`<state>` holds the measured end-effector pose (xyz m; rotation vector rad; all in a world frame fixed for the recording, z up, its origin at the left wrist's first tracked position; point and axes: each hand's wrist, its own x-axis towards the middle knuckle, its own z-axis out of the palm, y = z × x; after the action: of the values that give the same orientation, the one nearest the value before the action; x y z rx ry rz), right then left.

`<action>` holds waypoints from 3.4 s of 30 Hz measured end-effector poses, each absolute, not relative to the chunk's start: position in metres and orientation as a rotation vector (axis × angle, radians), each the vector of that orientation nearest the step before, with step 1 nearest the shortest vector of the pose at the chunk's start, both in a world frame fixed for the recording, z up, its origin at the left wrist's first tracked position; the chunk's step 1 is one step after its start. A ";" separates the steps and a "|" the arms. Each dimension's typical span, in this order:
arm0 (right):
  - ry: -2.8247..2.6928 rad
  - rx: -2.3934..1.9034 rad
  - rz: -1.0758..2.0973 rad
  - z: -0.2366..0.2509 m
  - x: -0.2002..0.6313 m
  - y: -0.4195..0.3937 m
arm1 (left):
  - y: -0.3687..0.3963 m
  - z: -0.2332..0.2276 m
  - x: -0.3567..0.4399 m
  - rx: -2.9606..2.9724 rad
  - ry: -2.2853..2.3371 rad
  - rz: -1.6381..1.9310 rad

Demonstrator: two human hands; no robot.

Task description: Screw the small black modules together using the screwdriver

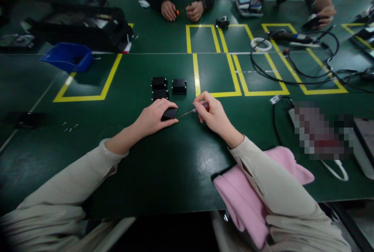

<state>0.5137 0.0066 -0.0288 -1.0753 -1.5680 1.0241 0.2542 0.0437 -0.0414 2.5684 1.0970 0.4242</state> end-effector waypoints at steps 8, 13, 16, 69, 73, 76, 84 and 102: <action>-1.598 -1.052 0.994 -0.026 0.514 0.006 | 0.043 -0.040 0.253 2.579 1.083 0.433; -1.630 -1.084 0.993 -0.026 0.514 0.005 | 0.044 -0.041 0.253 2.584 1.072 0.428; -1.594 -1.054 0.991 -0.026 0.513 0.005 | 0.044 -0.041 0.254 2.587 1.069 0.428; -1.710 -0.993 1.034 -0.025 0.515 0.004 | 0.040 -0.038 0.247 2.607 1.132 0.367; -1.715 -1.019 0.996 -0.025 0.514 0.004 | 0.041 -0.039 0.247 2.612 1.138 0.373; -1.722 -1.037 0.983 -0.025 0.515 0.004 | 0.041 -0.040 0.247 2.615 1.138 0.381; -1.722 -1.002 0.979 -0.026 0.514 0.003 | 0.040 -0.040 0.246 2.619 1.143 0.382; -1.778 -1.043 0.927 -0.028 0.517 0.004 | 0.040 -0.040 0.247 2.624 1.131 0.394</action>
<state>0.5173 0.0038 -0.0276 -1.0434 -1.7785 0.9272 0.2471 0.0404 -0.0398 2.6242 1.1315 0.3940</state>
